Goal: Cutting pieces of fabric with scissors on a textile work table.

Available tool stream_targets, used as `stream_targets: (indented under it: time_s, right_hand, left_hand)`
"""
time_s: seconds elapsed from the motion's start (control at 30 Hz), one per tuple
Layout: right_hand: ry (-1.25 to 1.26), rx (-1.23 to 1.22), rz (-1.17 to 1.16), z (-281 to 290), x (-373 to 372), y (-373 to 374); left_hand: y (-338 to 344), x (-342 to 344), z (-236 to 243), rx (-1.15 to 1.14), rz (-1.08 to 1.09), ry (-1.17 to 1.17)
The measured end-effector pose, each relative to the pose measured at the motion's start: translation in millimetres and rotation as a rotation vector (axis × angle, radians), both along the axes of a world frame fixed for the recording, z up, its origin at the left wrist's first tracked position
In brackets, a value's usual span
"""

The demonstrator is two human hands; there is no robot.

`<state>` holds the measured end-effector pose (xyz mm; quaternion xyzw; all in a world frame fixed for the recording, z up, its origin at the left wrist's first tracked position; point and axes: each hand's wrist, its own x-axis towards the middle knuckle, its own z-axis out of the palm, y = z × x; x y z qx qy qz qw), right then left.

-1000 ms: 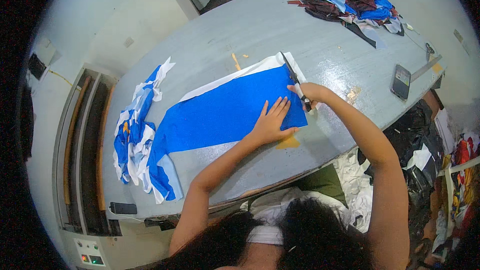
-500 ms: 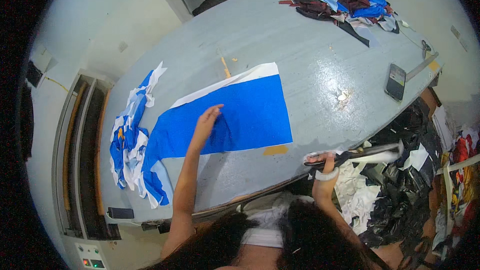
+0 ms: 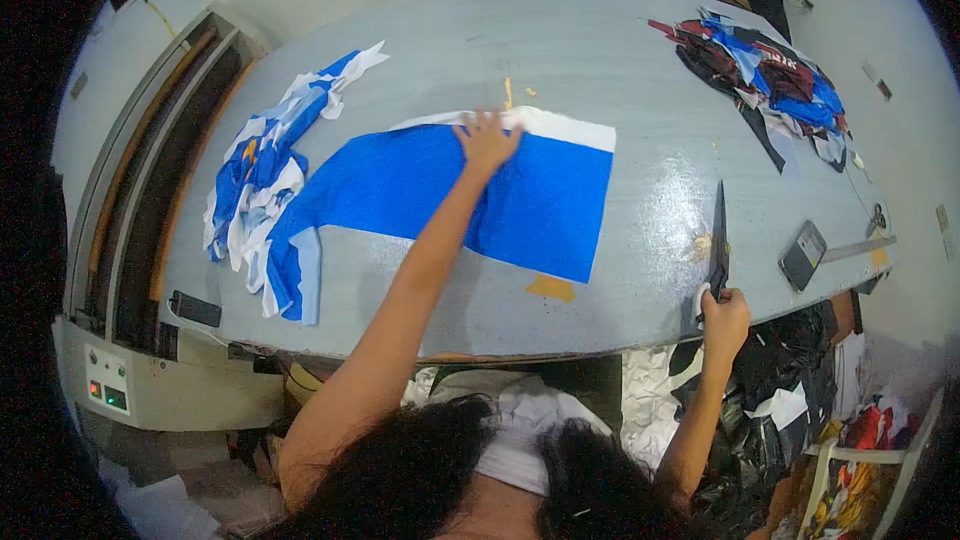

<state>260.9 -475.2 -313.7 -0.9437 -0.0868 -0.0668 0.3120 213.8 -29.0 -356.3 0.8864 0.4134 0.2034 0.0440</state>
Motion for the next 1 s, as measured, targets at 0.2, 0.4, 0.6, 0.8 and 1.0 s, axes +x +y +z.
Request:
stream_targets:
  time_s: [0.2,0.4,0.6,0.8,1.0]
  right_hand:
    - [-0.055,-0.364,0.177,29,18,4]
    - [-0.404,0.026,0.72,29,26,81]
    - [-0.485,-0.069,0.928,-10,2,114]
    - [0.412,-0.075,0.9,50,-52,50]
    - [0.284,0.057,1.171,67,-85,33]
  left_hand:
    - [-130,-5,-1,-0.106,-0.835,0.001]
    - [-240,-112,23,-0.019,-1.172,0.126]
    - [-223,-163,27,-0.229,-1.346,0.176]
    - [-205,-247,22,-0.521,-1.108,-0.032]
    - [-193,-250,97,-0.924,-1.095,-0.104]
